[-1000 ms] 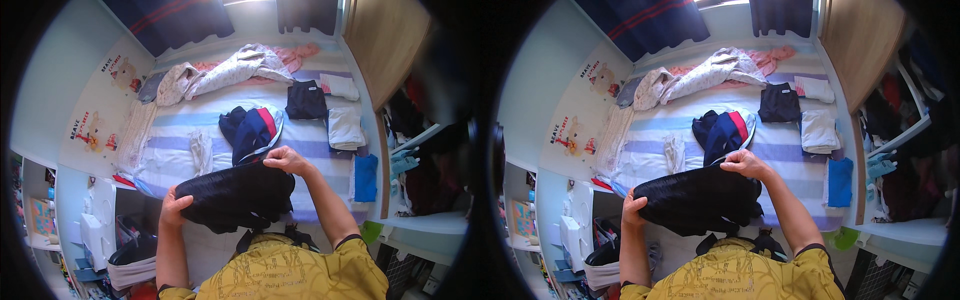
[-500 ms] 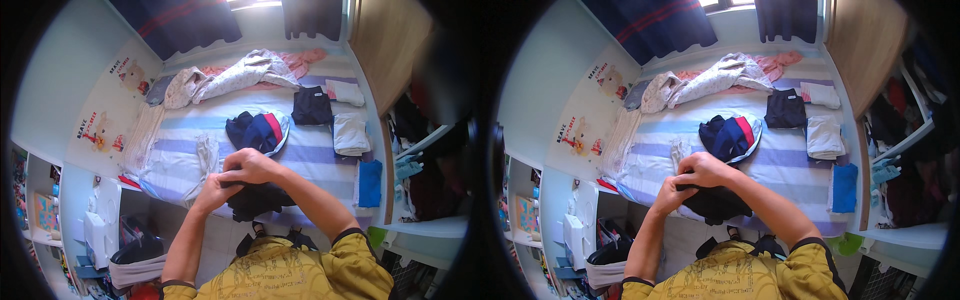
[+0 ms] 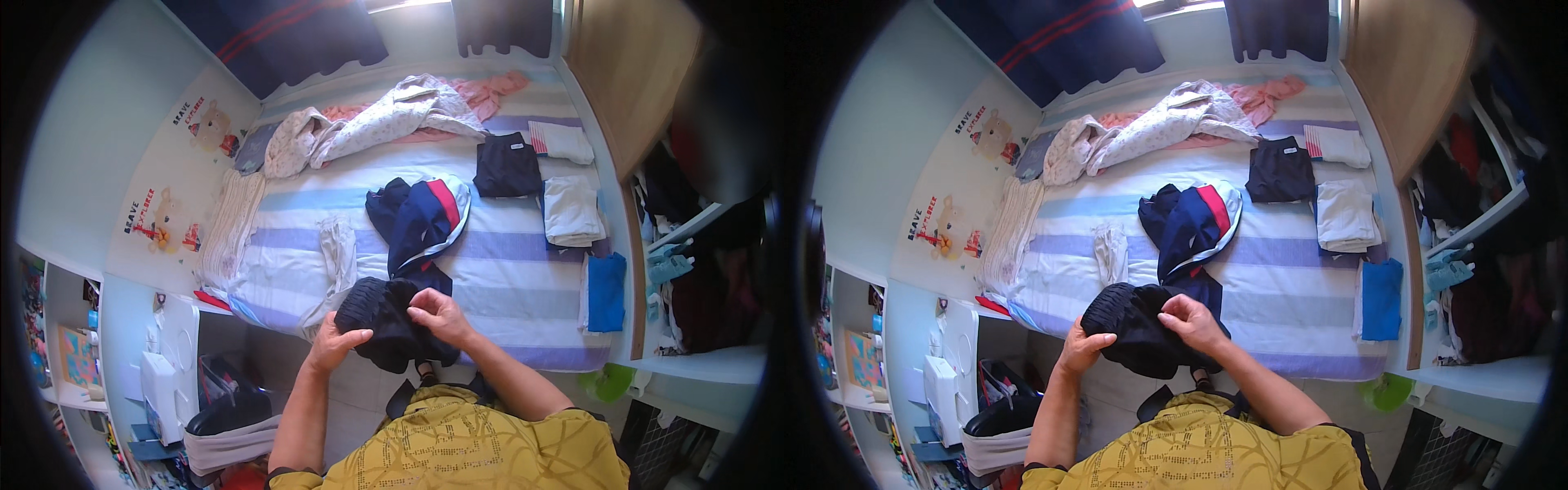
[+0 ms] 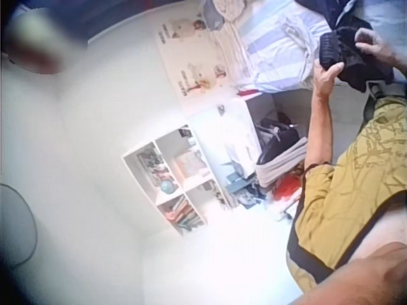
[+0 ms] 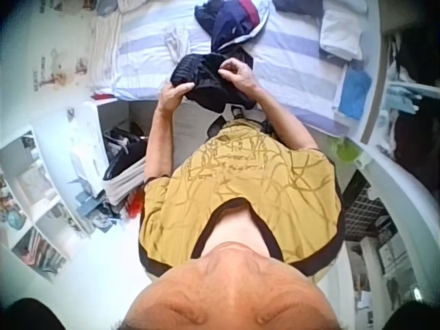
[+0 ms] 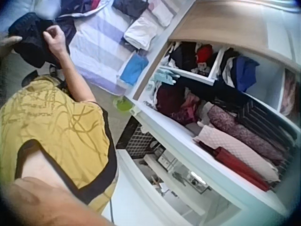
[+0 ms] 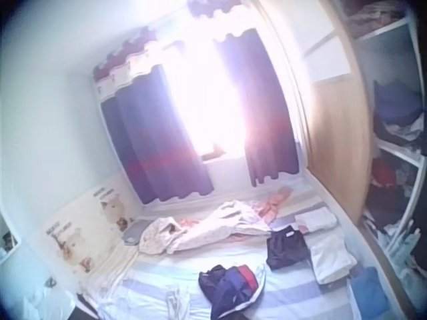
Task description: The person folds a black Nike t-shirt, a pair of beige shorts, and a pair of white pants on a bed. The person handles each item individually, smoothing and folding them into neat stacks on the bed surface.
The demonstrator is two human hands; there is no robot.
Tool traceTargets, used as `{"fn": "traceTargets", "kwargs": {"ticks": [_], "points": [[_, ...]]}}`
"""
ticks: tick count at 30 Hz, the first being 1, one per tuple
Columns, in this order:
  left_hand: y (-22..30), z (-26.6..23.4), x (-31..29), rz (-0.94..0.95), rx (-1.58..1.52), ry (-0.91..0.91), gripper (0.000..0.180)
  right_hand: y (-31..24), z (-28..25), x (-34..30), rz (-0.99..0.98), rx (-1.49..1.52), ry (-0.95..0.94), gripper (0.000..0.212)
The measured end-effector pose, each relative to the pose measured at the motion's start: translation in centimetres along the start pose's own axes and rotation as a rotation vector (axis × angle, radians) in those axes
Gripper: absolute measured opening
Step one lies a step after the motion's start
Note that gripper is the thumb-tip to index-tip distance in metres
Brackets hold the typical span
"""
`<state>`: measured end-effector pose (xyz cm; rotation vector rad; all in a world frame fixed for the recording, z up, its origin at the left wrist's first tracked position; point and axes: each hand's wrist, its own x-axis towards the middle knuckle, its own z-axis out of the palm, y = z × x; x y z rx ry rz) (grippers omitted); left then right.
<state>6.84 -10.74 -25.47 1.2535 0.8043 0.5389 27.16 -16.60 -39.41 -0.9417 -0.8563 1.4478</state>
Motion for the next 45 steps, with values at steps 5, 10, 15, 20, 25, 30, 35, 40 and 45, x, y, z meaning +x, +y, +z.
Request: {"fn": "traceTargets", "kwargs": {"ticks": [5, 10, 15, 20, 25, 30, 35, 40, 45], "points": [[0.7, 2.0, -1.6, -0.099, 0.045, -0.086, 0.029, 1.3, 4.6, 0.3, -0.154, -0.602, 0.339, 0.037], [1.4, 7.1, -2.5, 0.039, 0.076, -0.244, 0.044, 8.9, -1.3, 5.3, 0.222, -0.375, 0.155, 0.042], [1.1, 6.6, -3.5, 0.131, 0.111, -0.276, 0.044, 7.7, -2.4, 5.6, 0.137, -0.752, -0.385, 0.037], [0.6, 2.5, -6.0, 0.03, -0.157, -0.098, 0.041, 0.3, -0.3, 2.4, -0.001, -1.06, -0.477, 0.036], [0.7, 1.6, -6.0, 0.138, -0.337, 0.067, 0.05, -4.2, 0.6, -2.3, -0.181, -1.009, -0.138, 0.034], [0.8, 1.3, -6.5, 0.114, -0.297, 0.048, 0.043, -10.2, 3.8, -5.1, -0.063, -1.407, -0.225, 0.023], [4.2, 0.8, -5.1, 0.032, 0.05, -0.259, 0.021, -15.3, 2.8, -3.1, -0.297, -0.72, -0.247, 0.032], [9.0, 1.5, -2.5, 0.05, 0.296, -0.614, 0.015, -17.6, 4.2, 2.7, -0.263, -0.556, -0.807, 0.046], [14.1, 0.2, -3.0, 0.057, 0.622, -0.532, 0.015, -20.1, 6.5, 4.1, -0.013, -0.664, -0.967, 0.044]]}}
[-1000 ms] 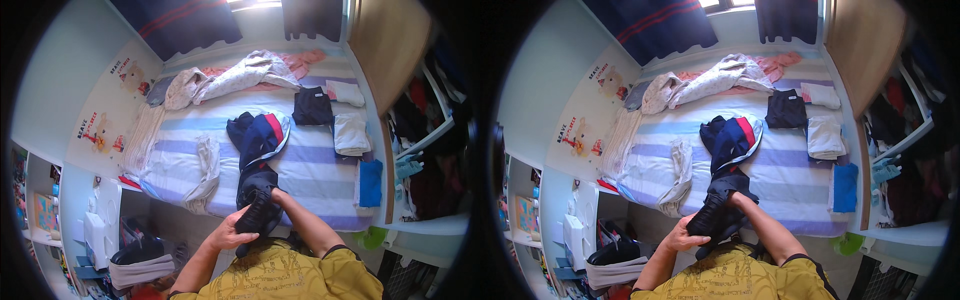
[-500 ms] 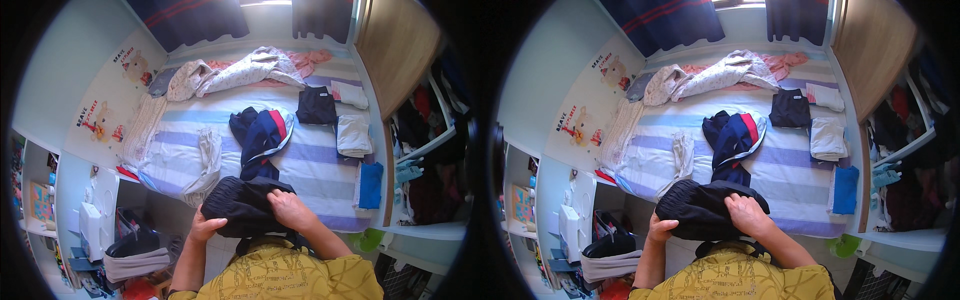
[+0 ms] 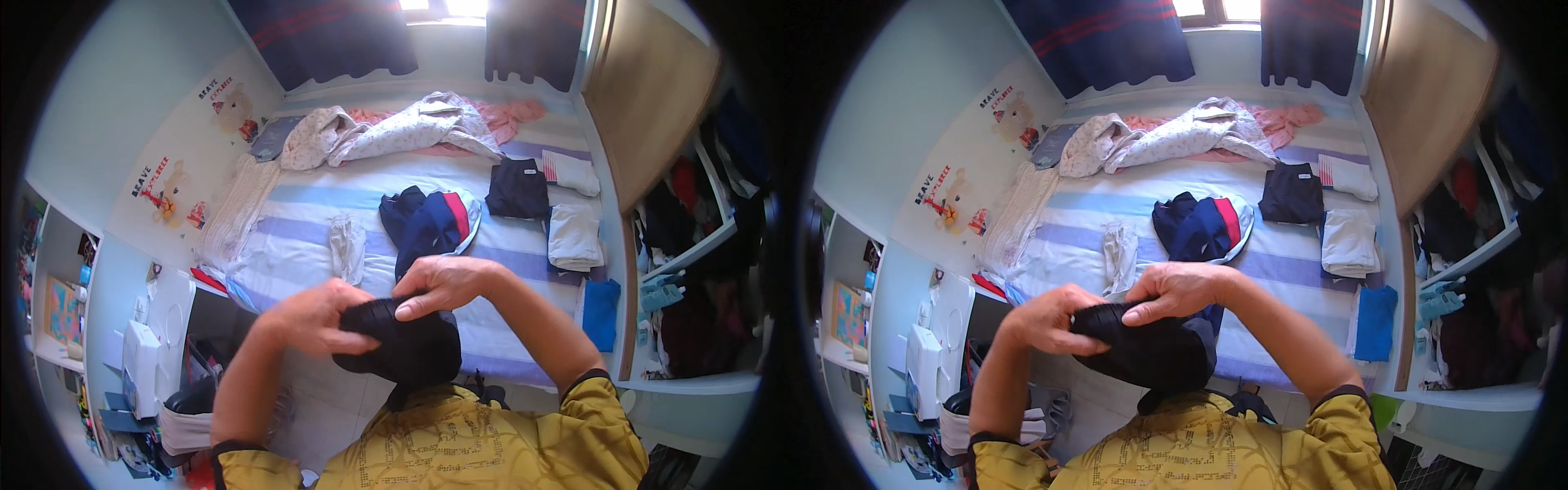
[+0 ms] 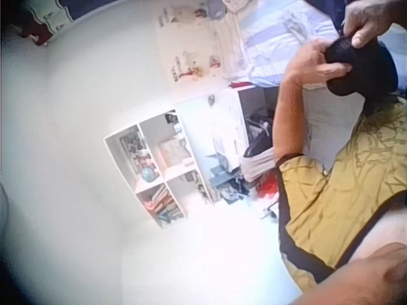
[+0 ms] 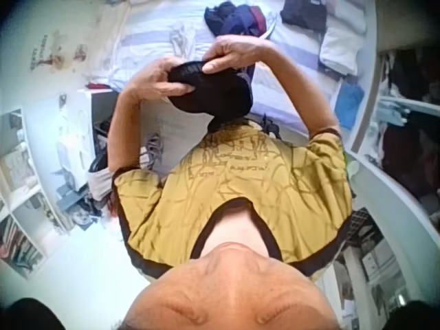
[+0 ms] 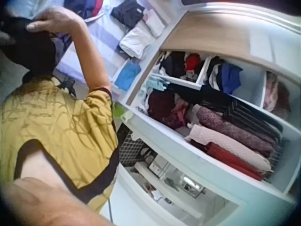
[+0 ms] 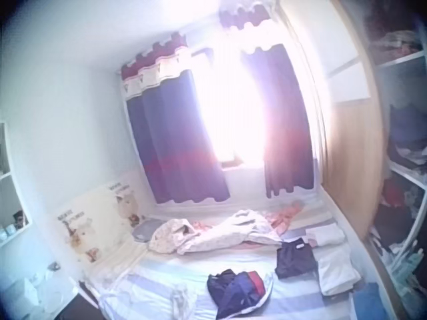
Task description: The person folds a black Nike t-shirt, a pair of beige shorts, and a pair of white pants on a bed. The person handles each item individually, smoothing and folding them into neat stacks on the bed surface.
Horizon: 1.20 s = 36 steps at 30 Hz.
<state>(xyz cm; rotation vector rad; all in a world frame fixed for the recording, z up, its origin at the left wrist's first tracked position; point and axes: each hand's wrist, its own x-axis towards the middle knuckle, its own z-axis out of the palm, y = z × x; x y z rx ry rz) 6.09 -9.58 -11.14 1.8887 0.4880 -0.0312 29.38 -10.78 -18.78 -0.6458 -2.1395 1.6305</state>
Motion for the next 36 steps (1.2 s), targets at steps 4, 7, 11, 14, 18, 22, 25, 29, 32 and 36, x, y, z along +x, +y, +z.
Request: {"fn": "traceTargets", "kwargs": {"ticks": [4, 7, 11, 14, 18, 22, 25, 29, 32, 36], "points": [[-0.2, -3.1, -2.1, -0.056, 0.061, 0.077, 0.026, -5.1, -3.0, -0.9, -0.116, -0.172, 0.304, 0.037], [-3.9, -5.2, -6.2, -0.247, 0.224, 0.075, 0.027, -9.2, -5.5, -1.0, -0.056, -0.359, 0.355, 0.037], [-5.4, -7.1, -11.6, -0.272, 0.247, 0.335, 0.027, -12.0, -8.7, -2.5, 0.062, -0.734, 0.466, 0.03], [-2.9, -8.2, -14.9, -0.304, 0.089, 0.528, 0.023, -13.5, -10.7, -2.9, 0.253, -0.886, 0.499, 0.037], [0.6, -9.0, -15.8, -0.244, 0.169, 0.688, 0.017, -13.9, -11.8, -3.1, 0.271, -0.966, 0.578, 0.035], [2.7, -9.1, -15.7, -0.193, 0.287, 0.743, 0.021, -15.0, -12.1, -2.8, 0.287, -0.985, 0.586, 0.04], [3.8, -8.9, -15.4, -0.228, 0.32, 0.762, 0.022, -14.5, -13.0, -3.3, 0.222, -1.034, 0.571, 0.034], [2.8, -9.5, -16.3, -0.327, 0.336, 0.722, 0.023, -15.8, -12.9, -4.0, 0.264, -0.885, 0.573, 0.026], [1.8, -9.5, -16.1, -0.463, 0.469, 0.767, 0.026, -15.3, -13.4, -4.6, 0.112, -0.908, 0.579, 0.018], [-0.2, -9.4, -16.0, -0.442, 0.611, 0.839, 0.034, -12.0, -14.4, -4.8, 0.062, -0.863, 0.546, 0.018]]}}
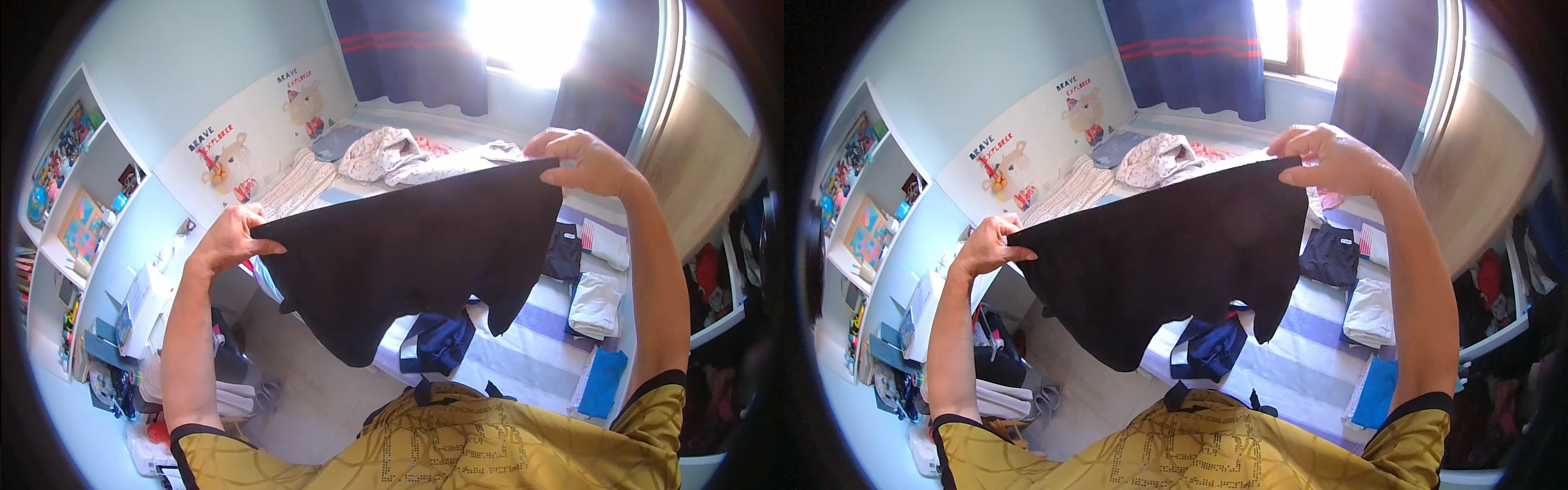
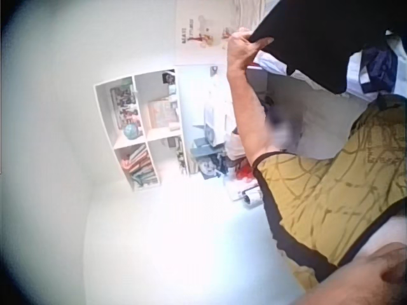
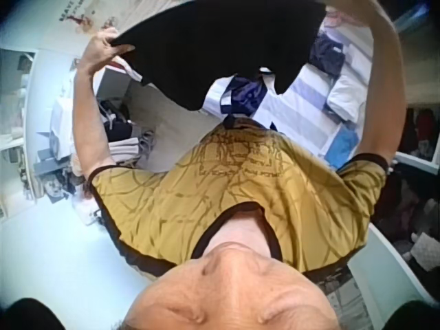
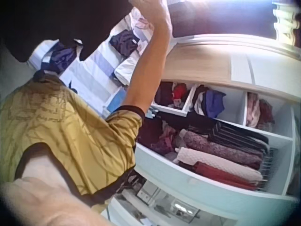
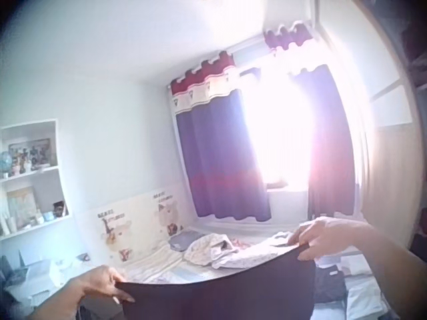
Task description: The person folds a black Nike t-shirt, a pair of beige shorts, and a pair of white pants on a bed. The person handles each item individually, smoothing and folding them into neat stacks on the bed surface.
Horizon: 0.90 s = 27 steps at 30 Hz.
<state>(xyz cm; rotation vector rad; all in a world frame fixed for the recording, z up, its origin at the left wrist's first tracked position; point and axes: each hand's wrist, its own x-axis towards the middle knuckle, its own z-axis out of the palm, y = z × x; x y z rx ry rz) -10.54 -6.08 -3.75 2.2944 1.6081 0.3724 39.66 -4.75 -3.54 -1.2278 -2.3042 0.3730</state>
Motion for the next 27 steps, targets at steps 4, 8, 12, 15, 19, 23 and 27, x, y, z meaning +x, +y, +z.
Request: {"fn": "traceTargets", "kwargs": {"ticks": [4, 8, 12, 15, 19, 23, 27], "points": [[-0.7, 1.1, -0.4, 0.055, 0.075, 0.084, 0.033, 1.1, 1.5, -0.6, 0.215, -0.076, -0.181, 0.022], [-0.6, 2.4, -0.7, 0.007, -0.033, 0.117, 0.024, 2.6, 4.4, -1.6, 0.325, 0.162, -0.022, 0.015], [-0.8, 2.7, -0.6, 0.017, -0.199, 0.109, 0.012, 2.3, 5.0, -2.4, 0.207, 0.404, 0.049, 0.017], [-0.7, 2.5, -0.6, 0.07, -0.229, 0.114, 0.009, 1.4, 4.4, -2.7, 0.171, 0.175, -0.068, 0.019], [0.0, 2.8, -0.6, 0.197, -0.09, 0.232, 0.014, -0.2, 4.8, -3.5, 0.201, -0.142, -0.109, 0.032], [1.1, 3.0, -0.6, 0.096, -0.299, 0.225, 0.014, 0.4, 6.4, -4.6, 0.212, -0.193, -0.071, 0.038], [7.3, 4.9, 2.8, 0.12, -0.554, -0.023, 0.007, 4.7, 7.8, -4.2, 0.307, -0.378, 0.284, 0.022]]}}
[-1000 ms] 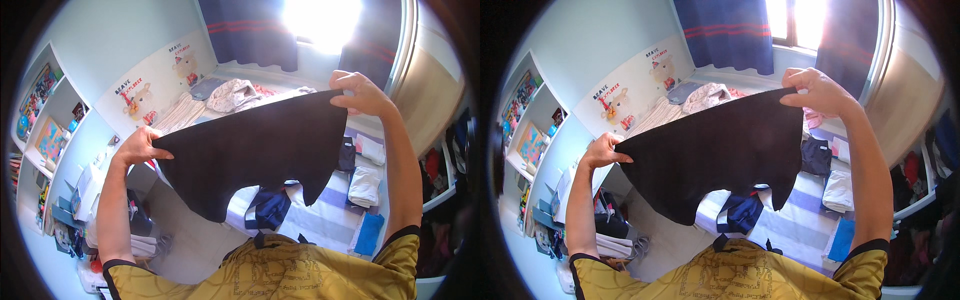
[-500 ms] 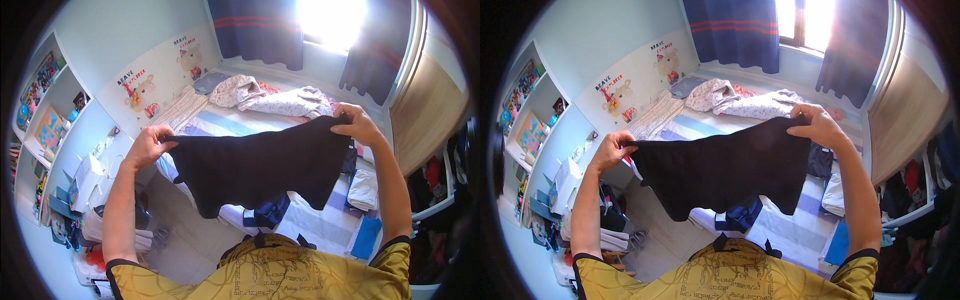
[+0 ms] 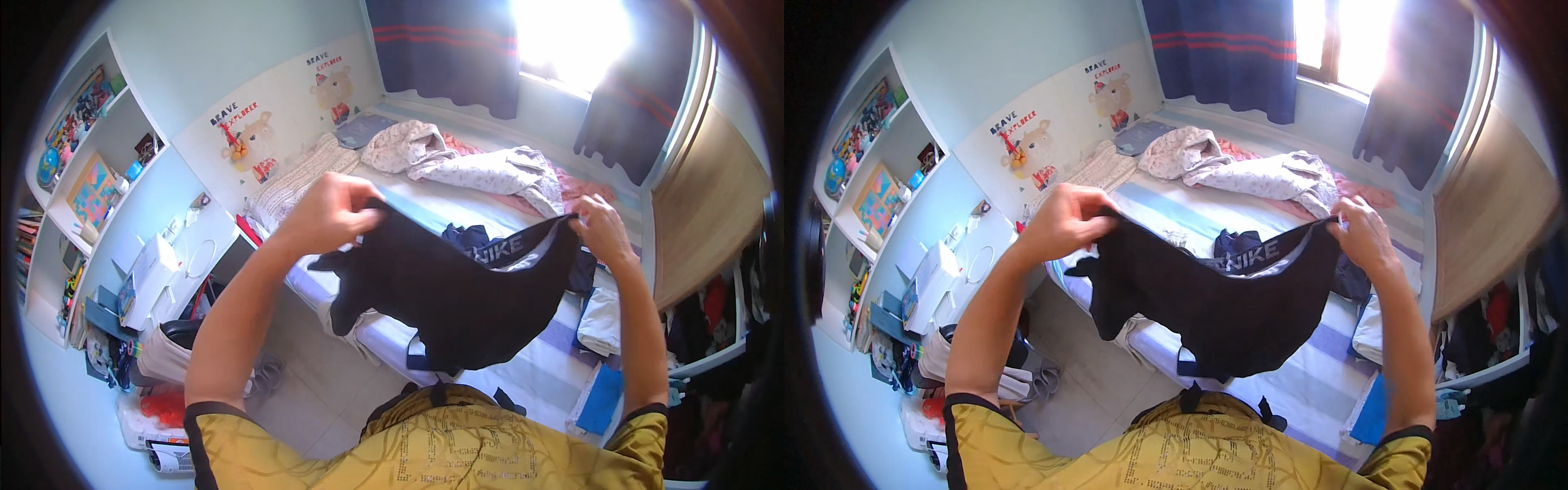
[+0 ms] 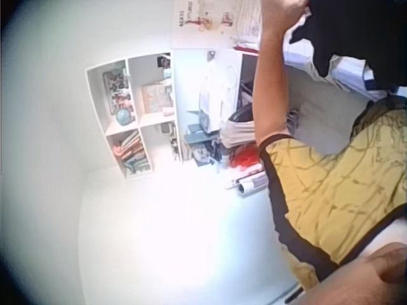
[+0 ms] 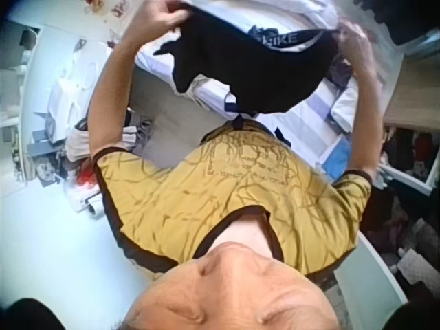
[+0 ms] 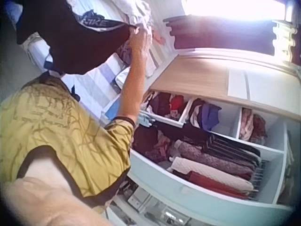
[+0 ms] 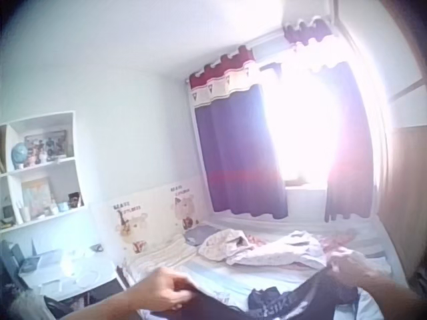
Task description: The person folds a black Nike t-shirt, a pair of beige shorts, and a pair of white pants on a bed. The person handles each item individually, smoothing and folding them into neat stacks on the bed surface.
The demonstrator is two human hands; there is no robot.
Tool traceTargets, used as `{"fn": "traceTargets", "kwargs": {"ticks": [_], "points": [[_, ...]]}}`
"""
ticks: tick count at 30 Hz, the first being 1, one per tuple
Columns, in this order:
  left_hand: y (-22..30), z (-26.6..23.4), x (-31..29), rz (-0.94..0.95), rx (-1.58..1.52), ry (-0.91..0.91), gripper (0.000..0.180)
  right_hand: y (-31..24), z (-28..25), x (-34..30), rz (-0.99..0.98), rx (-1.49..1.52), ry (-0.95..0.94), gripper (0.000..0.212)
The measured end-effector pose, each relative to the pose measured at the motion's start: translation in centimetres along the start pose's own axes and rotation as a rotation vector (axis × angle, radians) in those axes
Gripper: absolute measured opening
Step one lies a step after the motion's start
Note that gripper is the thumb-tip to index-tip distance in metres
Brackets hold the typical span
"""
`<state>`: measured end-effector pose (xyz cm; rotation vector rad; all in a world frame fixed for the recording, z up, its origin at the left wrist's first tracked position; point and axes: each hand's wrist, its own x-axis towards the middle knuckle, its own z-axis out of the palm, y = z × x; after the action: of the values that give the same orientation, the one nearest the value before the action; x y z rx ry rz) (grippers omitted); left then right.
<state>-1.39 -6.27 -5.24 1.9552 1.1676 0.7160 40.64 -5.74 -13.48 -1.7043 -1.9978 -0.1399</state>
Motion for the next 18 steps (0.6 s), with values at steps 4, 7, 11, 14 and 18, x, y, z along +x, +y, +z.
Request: {"fn": "traceTargets", "kwargs": {"ticks": [4, 7, 11, 14, 18], "points": [[0.1, 3.5, 3.1, 0.003, 0.082, -0.075, 0.017, -6.0, 2.4, -0.2, -0.021, 0.411, 0.129, 0.026], [0.1, 5.4, 4.2, 0.076, 0.029, 0.056, 0.024, -11.6, 2.0, -2.6, -0.101, 0.599, 0.248, 0.03], [-0.6, 7.3, 5.1, 0.019, -0.38, 0.069, 0.026, -14.9, 3.6, -7.2, -0.064, 0.844, 0.151, 0.046], [-1.4, 7.9, 5.7, 0.06, -0.601, 0.057, 0.027, -15.8, 6.4, -9.6, -0.027, 0.765, 0.04, 0.071], [-0.4, 8.5, 5.0, 0.13, -0.973, -0.03, 0.017, -14.4, 9.2, -11.1, 0.194, 0.817, 0.127, 0.067]]}}
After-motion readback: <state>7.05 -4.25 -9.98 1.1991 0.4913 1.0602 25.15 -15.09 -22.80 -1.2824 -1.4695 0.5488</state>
